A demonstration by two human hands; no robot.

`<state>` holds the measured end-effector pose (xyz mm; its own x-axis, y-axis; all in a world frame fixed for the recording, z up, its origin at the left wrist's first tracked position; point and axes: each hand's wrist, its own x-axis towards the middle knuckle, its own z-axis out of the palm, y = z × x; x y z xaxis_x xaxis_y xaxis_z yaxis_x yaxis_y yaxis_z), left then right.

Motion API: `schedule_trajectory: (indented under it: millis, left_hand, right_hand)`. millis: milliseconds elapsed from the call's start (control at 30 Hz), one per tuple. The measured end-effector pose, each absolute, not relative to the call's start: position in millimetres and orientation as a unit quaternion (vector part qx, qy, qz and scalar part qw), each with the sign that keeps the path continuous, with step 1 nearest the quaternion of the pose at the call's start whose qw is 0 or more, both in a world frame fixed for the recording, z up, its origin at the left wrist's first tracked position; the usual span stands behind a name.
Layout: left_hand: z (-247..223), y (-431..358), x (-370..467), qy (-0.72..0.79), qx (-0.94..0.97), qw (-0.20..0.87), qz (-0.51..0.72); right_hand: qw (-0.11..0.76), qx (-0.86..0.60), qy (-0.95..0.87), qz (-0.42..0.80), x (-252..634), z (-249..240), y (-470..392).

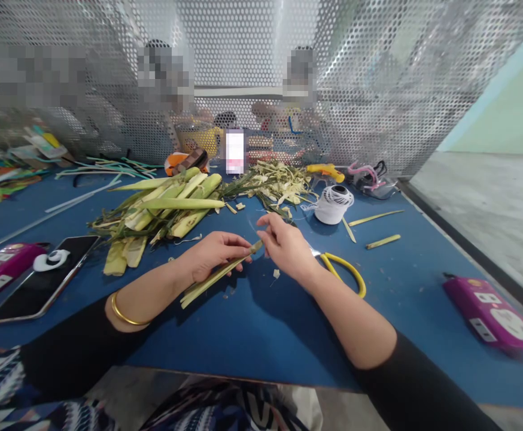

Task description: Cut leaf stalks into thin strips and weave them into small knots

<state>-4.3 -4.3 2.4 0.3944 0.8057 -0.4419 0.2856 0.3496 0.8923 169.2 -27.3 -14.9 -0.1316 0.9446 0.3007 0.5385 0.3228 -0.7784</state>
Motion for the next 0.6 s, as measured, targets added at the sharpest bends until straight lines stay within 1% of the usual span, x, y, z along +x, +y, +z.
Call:
schedule_trajectory:
  millis: [133,200,300,467,600]
  left_hand:
    - [0,-2,-4,0.515,0.530,0.640,0.211]
    - [-1,-1,-4,0.518,0.523,0.642,0.213]
    - [-1,-1,-3,0.518,0.516,0.648,0.212]
    - [-1,-3,-3,0.494,0.505,0.672,0.220]
    - [-2,-4,-3,0.485,0.503,0.682,0.218]
  right_hand:
    - [0.329,-0.511,-0.774,0.179,172,-16,-25]
    - [0.316,-0.512,-0.783,0.160,173,-18,-24]
    - [0.334,-0.536,-0.757,0.169,173,-21,-21]
    - [0.392,-0.566,-0.698,0.198,172,-24,-19]
    - [0.435,-0.585,-0.616,0.300,169,-26,-18]
